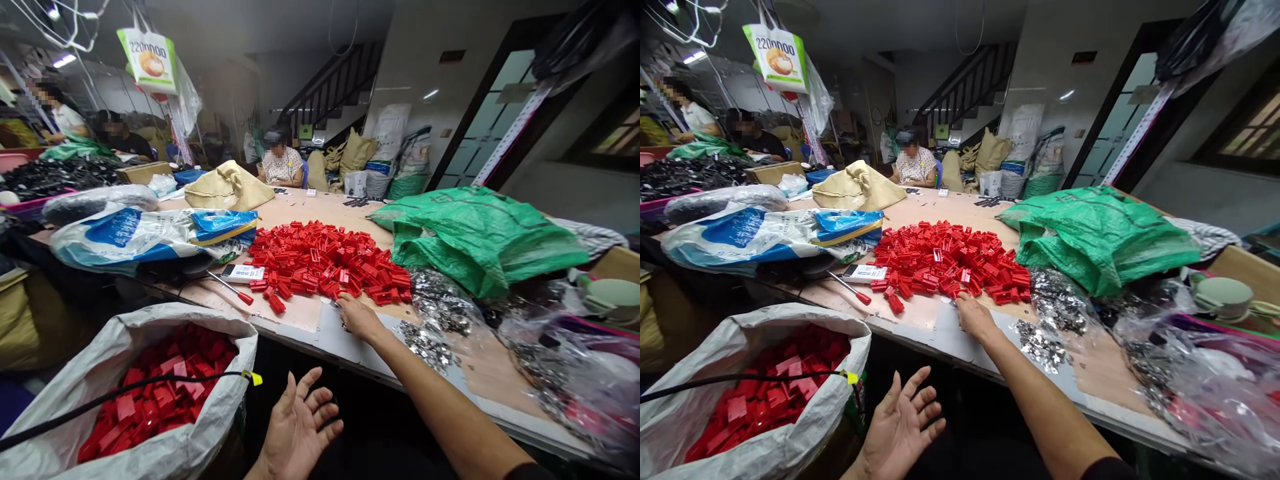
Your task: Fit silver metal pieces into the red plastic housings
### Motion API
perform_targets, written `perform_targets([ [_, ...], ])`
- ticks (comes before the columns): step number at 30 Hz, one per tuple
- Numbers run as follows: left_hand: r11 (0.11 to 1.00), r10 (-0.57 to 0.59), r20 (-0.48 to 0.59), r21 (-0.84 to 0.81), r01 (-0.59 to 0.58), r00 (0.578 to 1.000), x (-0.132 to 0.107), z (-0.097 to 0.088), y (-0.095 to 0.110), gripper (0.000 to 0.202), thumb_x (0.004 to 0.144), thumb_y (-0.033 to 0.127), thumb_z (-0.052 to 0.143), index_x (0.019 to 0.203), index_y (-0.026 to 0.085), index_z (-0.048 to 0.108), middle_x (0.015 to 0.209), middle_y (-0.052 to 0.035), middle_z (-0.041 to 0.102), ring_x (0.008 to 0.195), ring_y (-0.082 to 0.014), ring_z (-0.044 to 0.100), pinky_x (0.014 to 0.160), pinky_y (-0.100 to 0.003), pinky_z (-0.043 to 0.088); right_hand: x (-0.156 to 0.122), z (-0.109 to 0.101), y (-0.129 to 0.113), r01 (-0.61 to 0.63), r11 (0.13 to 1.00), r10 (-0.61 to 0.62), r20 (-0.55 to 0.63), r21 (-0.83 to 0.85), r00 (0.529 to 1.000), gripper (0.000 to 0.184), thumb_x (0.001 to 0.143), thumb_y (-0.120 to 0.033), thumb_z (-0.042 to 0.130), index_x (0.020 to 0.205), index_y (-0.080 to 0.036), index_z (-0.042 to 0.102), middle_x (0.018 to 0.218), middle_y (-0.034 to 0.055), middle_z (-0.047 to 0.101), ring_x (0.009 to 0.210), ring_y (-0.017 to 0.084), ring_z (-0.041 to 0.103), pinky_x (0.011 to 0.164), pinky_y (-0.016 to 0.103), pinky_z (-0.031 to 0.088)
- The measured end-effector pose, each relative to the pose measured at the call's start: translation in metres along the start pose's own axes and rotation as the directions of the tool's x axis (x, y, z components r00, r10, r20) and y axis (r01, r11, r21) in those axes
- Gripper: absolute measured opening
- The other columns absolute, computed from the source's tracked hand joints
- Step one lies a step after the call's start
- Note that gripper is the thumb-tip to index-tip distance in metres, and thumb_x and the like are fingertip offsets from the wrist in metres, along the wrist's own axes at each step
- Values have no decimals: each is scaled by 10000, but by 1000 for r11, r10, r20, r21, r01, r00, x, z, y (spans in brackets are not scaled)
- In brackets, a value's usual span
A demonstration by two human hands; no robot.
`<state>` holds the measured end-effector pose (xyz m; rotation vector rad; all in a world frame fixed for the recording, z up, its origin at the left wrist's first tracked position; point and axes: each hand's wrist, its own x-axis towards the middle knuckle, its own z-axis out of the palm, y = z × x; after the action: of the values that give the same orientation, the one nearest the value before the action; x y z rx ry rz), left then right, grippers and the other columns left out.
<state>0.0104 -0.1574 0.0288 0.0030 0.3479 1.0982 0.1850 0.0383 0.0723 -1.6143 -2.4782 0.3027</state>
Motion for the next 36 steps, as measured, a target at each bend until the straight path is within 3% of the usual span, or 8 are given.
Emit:
perform_targets([
  [5,977,97,-47,196,-86,994,6,6,4,458,872,475,536,1241,205,519,974,-76,643,833,-189,637,829,-382,463,-22,-9,-13,116,984,-113,-28,135,993,277,842,-92,578,1114,-144,602,1205,121,573,1106,221,544,964,316,412],
  [8,807,306,-61,546,-225,950,14,11,7,561,818,356,654,1329,288,433,1123,-71,597,860,-167,618,811,-339,469,-58,-16,-35,196,934,-195,-36,298,980,160,895,-182,572,1045,-197,625,1109,42,621,1001,158,581,876,232,447],
  [11,542,460,30,783,-307,888,25,14,7,640,768,295,712,1339,304,424,1222,-65,560,948,-173,596,871,-327,456,-97,-21,-57,225,715,-265,-41,662,963,151,906,-204,565,1035,-217,644,1066,18,635,960,156,586,851,238,445],
  [14,456,380,152,827,-328,912,35,19,2,480,762,280,711,1215,236,556,1113,-57,626,1014,-200,582,937,-331,428,-122,-24,-64,119,577,-267,50,808,962,131,902,-251,574,977,-208,672,971,12,658,874,162,597,778,245,455],
  [19,606,242,120,756,-246,963,38,32,-17,298,782,273,692,1052,188,600,1009,-65,646,922,-191,606,839,-335,494,-129,-36,-15,-38,622,-100,128,782,987,226,886,-333,548,1005,-185,670,929,33,679,746,168,605,620,249,454],
  [22,779,131,22,616,-116,991,35,38,-27,359,774,263,703,1085,214,530,1084,-83,616,951,-246,629,765,-409,541,-122,-45,39,-172,898,242,-129,404,962,156,869,-254,548,916,-188,681,964,49,689,873,199,619,768,285,446],
  [24,846,84,-13,530,-64,996,34,40,-30,403,762,241,716,1095,231,488,1088,-74,609,973,-282,643,762,-443,547,-118,-48,71,-339,936,351,-215,91,911,141,866,-250,554,906,-209,683,950,43,690,851,205,623,728,280,435],
  [36,872,149,-65,479,-100,987,40,45,-30,444,683,134,772,1073,211,575,984,-29,630,938,-221,649,845,-408,535,-83,-28,97,-341,931,321,-151,-128,935,108,854,-246,588,840,-207,687,896,62,671,816,205,611,624,258,380],
])
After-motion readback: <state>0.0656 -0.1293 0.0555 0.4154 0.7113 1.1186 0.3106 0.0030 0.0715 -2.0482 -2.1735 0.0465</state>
